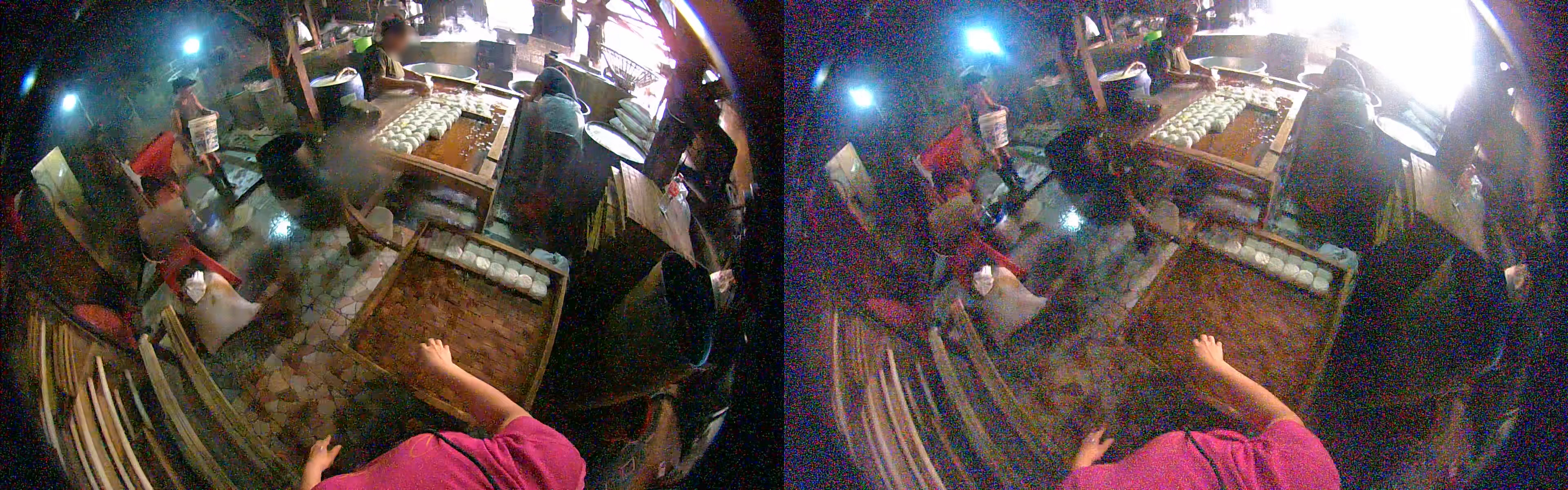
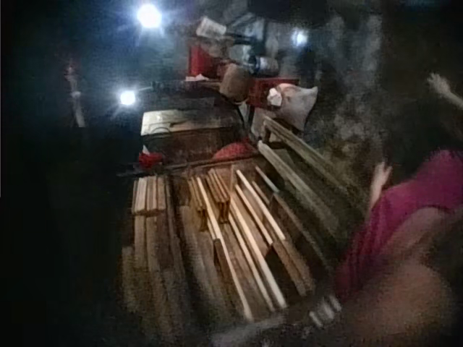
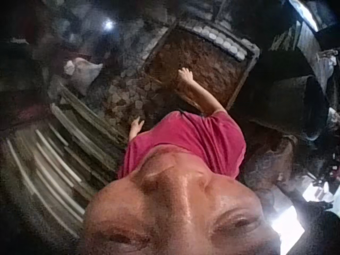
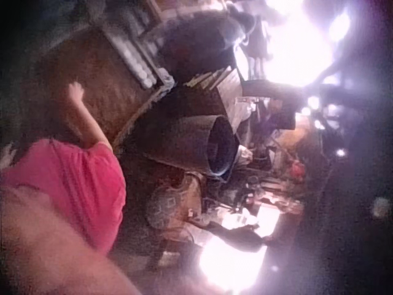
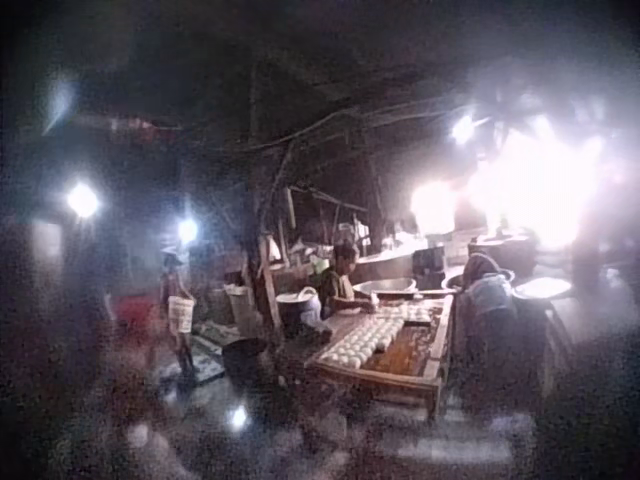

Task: The person wraps individual dough balls in white paper by hand, then places the wrapped items into a wooden tray one by one.

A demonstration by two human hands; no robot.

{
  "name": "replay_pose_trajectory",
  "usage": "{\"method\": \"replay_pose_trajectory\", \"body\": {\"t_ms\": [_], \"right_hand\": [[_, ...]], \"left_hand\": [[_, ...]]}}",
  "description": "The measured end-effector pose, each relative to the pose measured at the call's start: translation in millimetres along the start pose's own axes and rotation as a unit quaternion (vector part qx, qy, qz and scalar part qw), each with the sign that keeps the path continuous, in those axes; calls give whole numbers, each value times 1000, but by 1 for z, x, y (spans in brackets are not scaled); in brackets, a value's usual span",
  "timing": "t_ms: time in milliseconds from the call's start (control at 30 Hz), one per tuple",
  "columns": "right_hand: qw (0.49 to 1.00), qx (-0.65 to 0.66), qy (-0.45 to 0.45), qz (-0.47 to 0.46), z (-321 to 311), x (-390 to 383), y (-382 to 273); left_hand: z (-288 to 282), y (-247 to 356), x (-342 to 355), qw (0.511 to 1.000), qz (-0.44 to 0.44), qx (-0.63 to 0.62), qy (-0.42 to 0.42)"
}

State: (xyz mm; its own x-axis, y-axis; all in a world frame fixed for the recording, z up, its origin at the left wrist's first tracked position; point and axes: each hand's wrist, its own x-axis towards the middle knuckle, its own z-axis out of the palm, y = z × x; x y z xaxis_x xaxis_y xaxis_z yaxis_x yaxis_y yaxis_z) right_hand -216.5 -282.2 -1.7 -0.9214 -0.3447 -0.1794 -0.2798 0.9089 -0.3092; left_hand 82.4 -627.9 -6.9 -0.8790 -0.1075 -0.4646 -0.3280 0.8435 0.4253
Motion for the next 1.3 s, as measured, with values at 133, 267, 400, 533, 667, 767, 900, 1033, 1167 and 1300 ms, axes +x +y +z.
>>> {"method": "replay_pose_trajectory", "body": {"t_ms": [133,267,400,533,667,767,900,1033,1167,1300], "right_hand": [[999,6,15,51,-3,34,-40],[982,4,-70,174,7,61,-33],[948,6,-171,270,8,73,-39],[940,29,-179,289,3,72,-50],[929,51,-148,335,24,76,-40],[939,73,-140,305,20,77,-47],[947,50,-102,300,59,48,4],[956,119,-52,264,40,73,-33],[939,71,-43,335,36,76,-46],[911,102,-133,377,-3,80,-57]], "left_hand": [[54,-124,28,985,28,-81,150],[12,-130,80,985,-128,-117,0],[-45,-155,120,982,-140,-127,-29],[-94,-204,141,983,-135,-120,-37],[-140,-246,166,984,-128,-104,-62],[-170,-275,193,987,-116,-86,-76],[-205,-251,285,990,-29,-31,-137],[-232,-218,370,984,44,25,-173],[-230,-145,465,956,160,89,-228],[-249,-113,531,935,222,135,-240]]}}
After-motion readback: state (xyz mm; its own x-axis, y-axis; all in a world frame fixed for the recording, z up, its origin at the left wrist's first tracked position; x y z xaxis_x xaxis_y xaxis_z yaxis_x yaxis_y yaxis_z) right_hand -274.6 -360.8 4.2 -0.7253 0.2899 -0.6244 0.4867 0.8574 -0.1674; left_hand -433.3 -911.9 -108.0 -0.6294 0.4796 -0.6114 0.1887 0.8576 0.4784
